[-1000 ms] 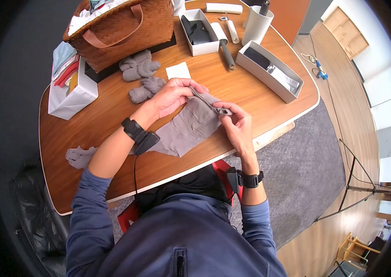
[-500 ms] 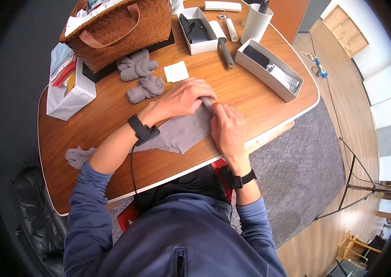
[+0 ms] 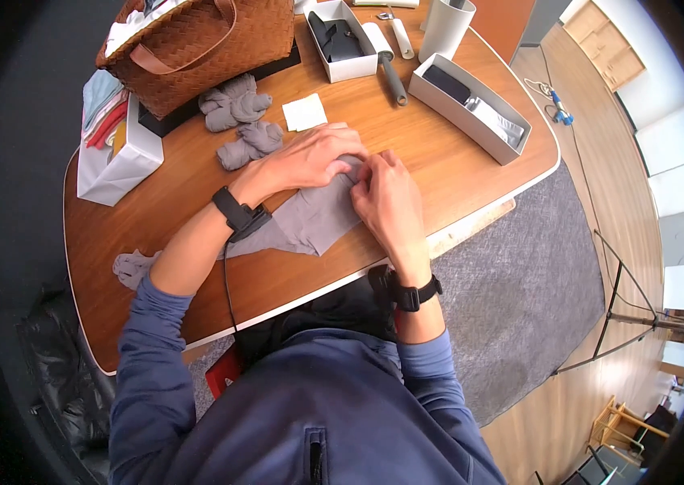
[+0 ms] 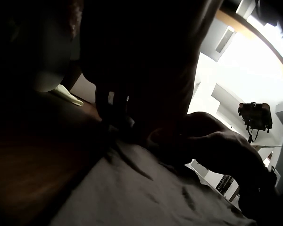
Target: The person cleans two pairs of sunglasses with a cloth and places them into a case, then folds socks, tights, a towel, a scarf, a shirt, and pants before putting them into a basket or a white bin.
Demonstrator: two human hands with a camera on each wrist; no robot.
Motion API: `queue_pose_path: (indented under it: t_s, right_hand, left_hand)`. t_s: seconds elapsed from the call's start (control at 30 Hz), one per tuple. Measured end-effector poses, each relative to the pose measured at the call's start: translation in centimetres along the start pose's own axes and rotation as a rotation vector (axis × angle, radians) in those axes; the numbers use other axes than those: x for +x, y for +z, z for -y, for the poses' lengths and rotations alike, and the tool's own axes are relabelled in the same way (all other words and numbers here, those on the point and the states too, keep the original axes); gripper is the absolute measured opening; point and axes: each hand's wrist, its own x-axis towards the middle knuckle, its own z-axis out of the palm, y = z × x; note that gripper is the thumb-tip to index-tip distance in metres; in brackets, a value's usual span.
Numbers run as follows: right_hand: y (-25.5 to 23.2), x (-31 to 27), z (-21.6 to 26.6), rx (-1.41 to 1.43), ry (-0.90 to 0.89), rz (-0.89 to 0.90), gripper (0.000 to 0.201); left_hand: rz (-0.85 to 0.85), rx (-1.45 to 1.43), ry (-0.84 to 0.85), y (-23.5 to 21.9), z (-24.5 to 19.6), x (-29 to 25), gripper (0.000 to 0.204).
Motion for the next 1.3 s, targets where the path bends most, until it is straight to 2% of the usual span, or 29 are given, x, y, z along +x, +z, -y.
queue_pose_path:
  t_s: [0.23, 0.33, 0.4, 0.47, 0.63, 0.73, 0.83, 0.93, 1.03, 1.13, 1.23, 1.3]
  right_hand:
    - [1.9, -0.2, 0.0, 0.192, -0.126, -0.155, 0.026]
    - [2.5, -0.4, -0.6, 0.066, -0.28, -0.159, 0.027]
    - [2.5, -0.1, -0.6, 0.051, -0.315, -0.149, 0.027]
    - [2.3, -0.2, -0.4, 0.039, -0.327, -0.13, 0.025]
    - [2.4, 0.2, 0.0, 0.058, -0.26, -0.075, 0.015]
    - [1.7, 0.8, 0.1, 0.157, -0.087, 0.023, 0.009]
    - [0.5, 1.6, 0.3, 0.079, -0.119, 0.17, 0.017]
    - [1.2, 2.0, 0.1, 0.096, -0.149, 0.121, 0.028]
    - [2.1, 4.2, -1.3, 0.148, -0.317, 0.142, 0.036]
    - [1.8, 7.5, -2.3, 0.149, -0.399, 0.268, 0.032]
    - [1.7, 10.2, -1.2, 0.126, -0.388, 0.315, 0.03]
    - [3.0, 11.1, -1.5, 0.207, -0.355, 0.283, 0.028]
  left_hand:
    - [0.037, 0.052, 0.001, -1.9, -1.1, -0.5, 0.022]
    - [-0.009, 0.112, 0.041, -1.8, -0.9, -0.9, 0.021]
    - [-0.015, 0.087, 0.045, -1.8, -0.8, -1.1, 0.019]
    - [0.019, 0.004, 0.01, -1.6, -0.5, -1.6, 0.019]
    - [0.121, 0.026, -0.091, -1.9, 0.0, -1.7, 0.021]
    - [0.072, -0.051, -0.149, -1.7, -0.3, -1.7, 0.026]
    - [0.048, -0.072, -0.112, -1.5, -0.3, -1.7, 0.029]
    - [0.055, -0.075, -0.097, -1.8, 0.2, -1.5, 0.029]
    - [0.014, -0.073, -0.157, -2.5, 0.8, -1.9, 0.03]
    - [-0.011, -0.11, -0.26, -3.1, 1.7, -2.5, 0.029]
    - [-0.054, -0.133, -0.309, -4.0, 2.6, -2.5, 0.029]
    - [-0.057, -0.128, -0.342, -5.2, 3.4, -2.6, 0.029]
